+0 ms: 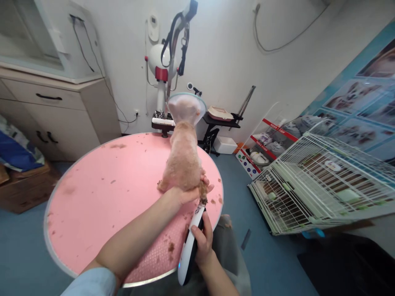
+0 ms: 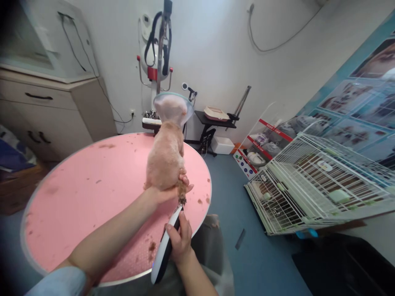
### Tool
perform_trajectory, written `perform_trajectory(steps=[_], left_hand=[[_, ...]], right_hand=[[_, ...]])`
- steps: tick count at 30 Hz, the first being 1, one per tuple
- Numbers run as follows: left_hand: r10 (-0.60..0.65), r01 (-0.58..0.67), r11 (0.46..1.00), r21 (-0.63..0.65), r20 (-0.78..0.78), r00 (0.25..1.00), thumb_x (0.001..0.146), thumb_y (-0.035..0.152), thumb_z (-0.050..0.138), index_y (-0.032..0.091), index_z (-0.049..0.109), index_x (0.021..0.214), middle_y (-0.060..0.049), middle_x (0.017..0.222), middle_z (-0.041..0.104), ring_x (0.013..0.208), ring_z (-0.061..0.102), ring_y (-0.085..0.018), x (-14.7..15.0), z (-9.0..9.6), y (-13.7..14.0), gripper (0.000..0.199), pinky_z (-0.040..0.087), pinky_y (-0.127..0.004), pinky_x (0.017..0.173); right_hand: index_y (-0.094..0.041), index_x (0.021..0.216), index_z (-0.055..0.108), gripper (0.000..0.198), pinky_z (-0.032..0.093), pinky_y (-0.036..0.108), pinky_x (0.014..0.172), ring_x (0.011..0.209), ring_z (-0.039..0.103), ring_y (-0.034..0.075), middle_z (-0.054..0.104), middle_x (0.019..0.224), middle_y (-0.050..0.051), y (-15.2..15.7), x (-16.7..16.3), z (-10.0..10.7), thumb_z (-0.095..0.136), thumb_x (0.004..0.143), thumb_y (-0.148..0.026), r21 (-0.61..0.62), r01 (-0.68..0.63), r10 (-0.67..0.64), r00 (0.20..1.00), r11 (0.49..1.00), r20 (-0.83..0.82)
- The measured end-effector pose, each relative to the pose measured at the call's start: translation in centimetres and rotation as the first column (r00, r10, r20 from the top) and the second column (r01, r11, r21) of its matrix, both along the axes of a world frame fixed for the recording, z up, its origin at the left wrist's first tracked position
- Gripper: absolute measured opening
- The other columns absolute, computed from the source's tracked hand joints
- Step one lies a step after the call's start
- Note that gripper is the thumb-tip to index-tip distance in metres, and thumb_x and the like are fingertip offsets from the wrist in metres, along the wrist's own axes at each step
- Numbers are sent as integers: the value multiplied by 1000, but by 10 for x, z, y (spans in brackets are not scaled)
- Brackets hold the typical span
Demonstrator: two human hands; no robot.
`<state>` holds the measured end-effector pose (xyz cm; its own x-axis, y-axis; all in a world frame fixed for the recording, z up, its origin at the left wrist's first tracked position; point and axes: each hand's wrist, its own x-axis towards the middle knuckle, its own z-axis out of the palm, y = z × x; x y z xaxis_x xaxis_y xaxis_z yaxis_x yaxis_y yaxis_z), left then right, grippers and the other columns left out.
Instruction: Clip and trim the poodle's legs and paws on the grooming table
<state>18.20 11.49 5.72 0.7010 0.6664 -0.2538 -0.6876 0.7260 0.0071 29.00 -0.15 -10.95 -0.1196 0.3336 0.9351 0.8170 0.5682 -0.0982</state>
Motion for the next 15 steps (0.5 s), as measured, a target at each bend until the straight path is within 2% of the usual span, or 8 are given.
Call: perform_trajectory(steps=[6,9,13,15], left_hand=[[-27,27,999,43,9,1000,87,20,37,14,51,74,-4,65,51,59,50,-16,-1,1,0,21,50,-48,74],[-39,39,998,47,0,999,89,22,36,14,51,73,-4,64,50,60,50,-16,-1,-1,1,23,50,-48,74],[-46,44,994,97,19,999,91,22,34,14,52,73,-3,64,50,60,51,-16,-1,-7,3,26,51,-48,76],[-55,53,994,97,15,998,91,22,33,14,52,73,-4,64,49,60,51,-15,-1,-8,3,27,51,-46,74]], right_hand=[[-22,137,43,61,63,39,74,113,62,29,24,156,14,5,1,-2,58,80,-6,-37,-84,83,996,996,-9],[-25,137,43,64,62,40,78,114,62,28,26,156,11,6,2,-1,61,79,-4,-29,-94,94,995,995,-20],[-30,133,46,61,61,39,85,121,57,28,28,156,6,2,1,18,62,79,-7,-77,-65,63,997,995,-32],[-31,130,46,57,60,39,85,121,58,27,32,154,5,-3,0,29,65,79,-13,-132,-130,121,990,983,-73]])
